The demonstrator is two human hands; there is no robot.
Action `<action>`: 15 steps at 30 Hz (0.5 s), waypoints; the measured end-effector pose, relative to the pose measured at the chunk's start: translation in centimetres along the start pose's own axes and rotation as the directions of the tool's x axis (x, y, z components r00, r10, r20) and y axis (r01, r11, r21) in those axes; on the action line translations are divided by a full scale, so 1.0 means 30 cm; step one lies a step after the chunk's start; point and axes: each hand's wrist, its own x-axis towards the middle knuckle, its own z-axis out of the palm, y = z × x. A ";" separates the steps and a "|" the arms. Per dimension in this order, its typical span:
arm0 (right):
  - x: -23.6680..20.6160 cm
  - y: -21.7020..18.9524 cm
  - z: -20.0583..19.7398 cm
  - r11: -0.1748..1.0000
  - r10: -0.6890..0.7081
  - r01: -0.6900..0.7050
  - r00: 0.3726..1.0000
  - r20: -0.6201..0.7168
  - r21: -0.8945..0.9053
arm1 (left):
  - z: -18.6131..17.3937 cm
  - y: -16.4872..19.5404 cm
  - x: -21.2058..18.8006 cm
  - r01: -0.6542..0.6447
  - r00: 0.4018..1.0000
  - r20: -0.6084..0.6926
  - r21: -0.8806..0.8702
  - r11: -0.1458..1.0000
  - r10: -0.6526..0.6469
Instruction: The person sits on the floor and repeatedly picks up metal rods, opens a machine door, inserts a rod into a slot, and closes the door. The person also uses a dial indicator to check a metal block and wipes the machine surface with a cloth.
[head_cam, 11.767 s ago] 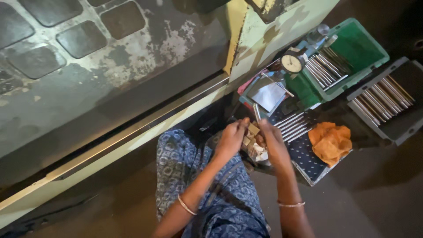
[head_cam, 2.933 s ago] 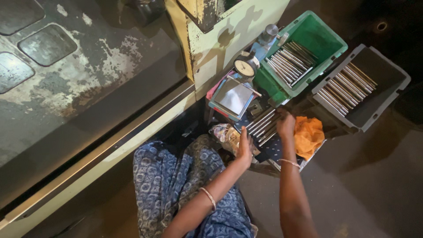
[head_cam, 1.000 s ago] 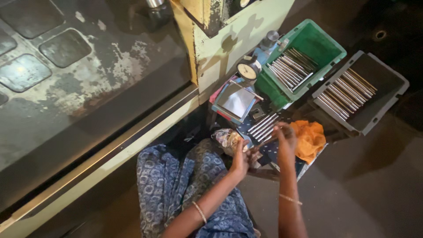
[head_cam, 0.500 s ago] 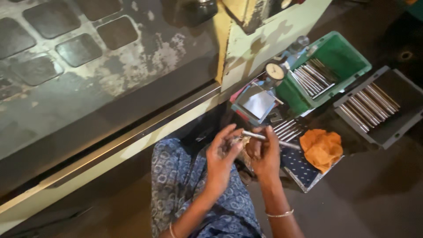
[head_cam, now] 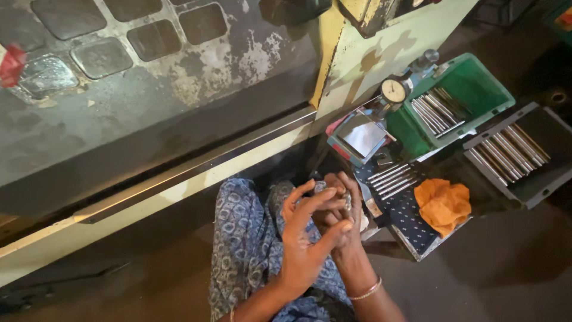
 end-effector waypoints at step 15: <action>0.012 0.087 0.039 0.801 -0.274 0.298 0.954 0.125 -0.520 | -0.148 -0.173 0.103 0.327 0.917 -0.025 -0.523 0.787 -0.398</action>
